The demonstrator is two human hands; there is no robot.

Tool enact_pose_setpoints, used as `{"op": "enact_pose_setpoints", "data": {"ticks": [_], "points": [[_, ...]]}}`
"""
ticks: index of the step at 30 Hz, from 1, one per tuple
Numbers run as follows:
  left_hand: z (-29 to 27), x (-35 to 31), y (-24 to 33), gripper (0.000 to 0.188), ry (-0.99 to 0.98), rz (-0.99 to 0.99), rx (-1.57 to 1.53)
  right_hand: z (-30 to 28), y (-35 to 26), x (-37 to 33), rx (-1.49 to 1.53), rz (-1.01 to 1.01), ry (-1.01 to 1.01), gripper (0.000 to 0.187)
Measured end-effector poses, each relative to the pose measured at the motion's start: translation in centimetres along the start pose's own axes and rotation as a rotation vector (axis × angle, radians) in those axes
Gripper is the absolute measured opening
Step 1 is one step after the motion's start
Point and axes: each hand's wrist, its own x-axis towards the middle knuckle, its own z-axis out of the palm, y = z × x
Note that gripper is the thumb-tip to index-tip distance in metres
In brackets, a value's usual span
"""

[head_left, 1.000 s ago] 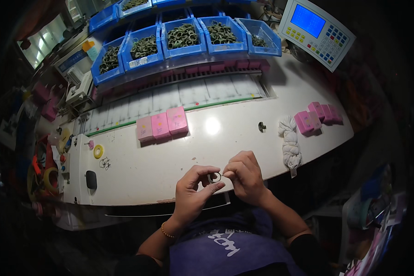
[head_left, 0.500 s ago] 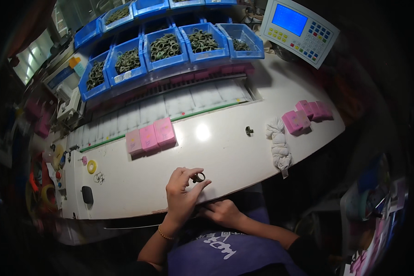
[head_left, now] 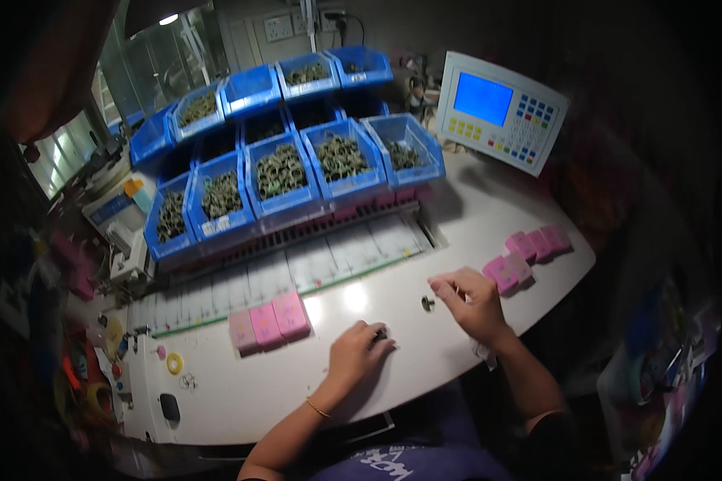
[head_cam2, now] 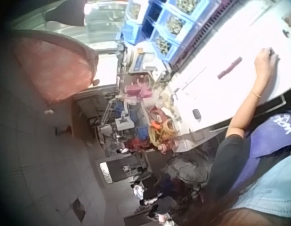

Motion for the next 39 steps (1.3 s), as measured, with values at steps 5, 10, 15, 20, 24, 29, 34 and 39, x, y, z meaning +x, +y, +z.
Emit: {"op": "enact_pose_setpoints", "data": {"ticks": [5,10,15,20,24,29,34,39], "points": [[2.5,3.1,0.8,0.031,-0.016,0.066,0.031,0.1,2.4,13.1,-0.044,-0.053,-0.006,0.019],[1.7,2.9,0.7,0.034,-0.039,0.064,0.009,3.8,8.7,28.1,-0.263,-0.175,-0.036,0.029],[2.0,2.6,-0.4,0.032,-0.092,0.029,-0.07,7.9,13.0,37.8,-0.538,0.028,-0.256,0.05],[1.8,2.7,0.1,0.029,-0.191,-0.156,-0.298,10.2,15.6,41.8,-0.63,0.253,-0.313,0.065],[1.7,2.9,-0.4,0.023,-0.145,-0.095,-0.299,10.6,15.7,43.3,-0.54,0.348,-0.443,0.067],[2.0,2.8,-0.2,0.021,-0.104,-0.116,-0.365,10.7,15.4,43.2,-0.501,0.328,-0.425,0.066],[2.1,3.0,-0.4,0.02,-0.123,-0.082,-0.313,10.4,15.7,42.8,-0.567,0.317,-0.41,0.066],[2.0,2.9,-0.3,0.019,-0.145,-0.092,-0.334,9.2,16.8,42.5,-0.532,0.229,-0.18,0.055]]}}
